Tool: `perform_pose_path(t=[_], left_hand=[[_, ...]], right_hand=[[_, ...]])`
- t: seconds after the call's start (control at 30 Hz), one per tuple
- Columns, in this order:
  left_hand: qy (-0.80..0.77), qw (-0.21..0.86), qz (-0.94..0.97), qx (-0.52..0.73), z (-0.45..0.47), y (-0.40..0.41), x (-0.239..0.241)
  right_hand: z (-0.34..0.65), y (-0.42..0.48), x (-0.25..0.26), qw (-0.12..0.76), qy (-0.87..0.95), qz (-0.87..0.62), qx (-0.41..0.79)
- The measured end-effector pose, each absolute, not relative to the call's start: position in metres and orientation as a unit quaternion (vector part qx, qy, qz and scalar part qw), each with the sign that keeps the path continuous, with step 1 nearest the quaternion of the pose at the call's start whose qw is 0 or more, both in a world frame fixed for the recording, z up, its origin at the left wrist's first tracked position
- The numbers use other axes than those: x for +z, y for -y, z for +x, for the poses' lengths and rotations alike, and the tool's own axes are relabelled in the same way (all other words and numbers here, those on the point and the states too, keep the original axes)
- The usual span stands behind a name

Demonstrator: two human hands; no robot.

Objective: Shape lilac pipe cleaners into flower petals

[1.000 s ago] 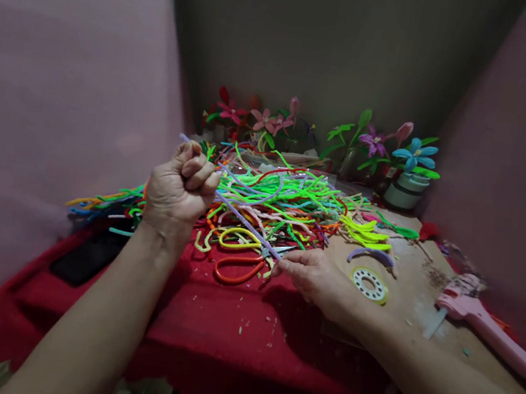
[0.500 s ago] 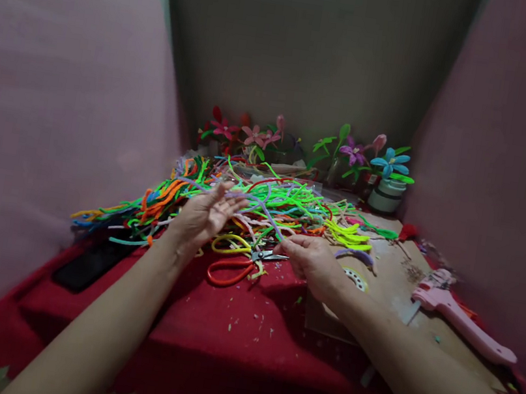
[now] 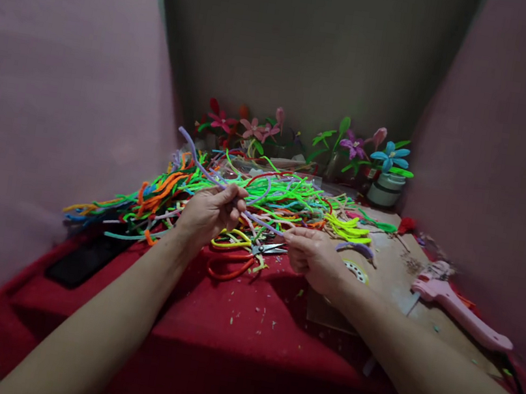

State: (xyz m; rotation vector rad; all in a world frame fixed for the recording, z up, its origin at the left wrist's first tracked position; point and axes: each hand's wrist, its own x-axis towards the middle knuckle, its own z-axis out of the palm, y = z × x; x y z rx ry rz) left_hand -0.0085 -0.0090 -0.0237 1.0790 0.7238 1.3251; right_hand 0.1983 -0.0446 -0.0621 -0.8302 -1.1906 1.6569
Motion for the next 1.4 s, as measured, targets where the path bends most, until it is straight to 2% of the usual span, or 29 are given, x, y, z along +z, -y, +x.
perform_pose_path(t=[0.33, 0.6, 0.7, 0.83, 0.97, 1.07, 1.17, 1.4], left_hand=[[-0.270, 0.598, 0.460, 0.598, -0.006, 0.012, -0.021], [-0.298, 0.617, 0.361, 0.633, -0.006, 0.001, -0.024], [-0.306, 0.623, 0.326, 0.642, -0.005, 0.001, -0.023], [-0.290, 0.618, 0.276, 0.676, -0.007, 0.001, -0.019], [-0.260, 0.589, 0.228, 0.730, -0.017, -0.006, -0.016], [-0.241, 0.574, 0.216, 0.752, -0.017, -0.008, -0.016], [-0.237, 0.596, 0.234, 0.730, -0.001, -0.003, -0.022], [-0.216, 0.677, 0.411, 0.571, 0.046, 0.025, -0.045]], right_hand=[[0.195, 0.044, -0.065, 0.473, 0.482, -0.320, 0.665], [0.195, 0.045, -0.065, 0.493, 0.516, -0.335, 0.615], [0.196, 0.044, -0.063, 0.486, 0.515, -0.317, 0.631], [0.202, 0.038, -0.060, 0.512, 0.438, -0.290, 0.679], [0.208, 0.031, -0.060, 0.564, 0.375, -0.284, 0.679], [0.206, 0.031, -0.061, 0.560, 0.374, -0.287, 0.681], [0.199, 0.037, -0.061, 0.524, 0.416, -0.285, 0.686], [0.194, 0.035, -0.062, 0.579, 0.397, -0.252, 0.666]])
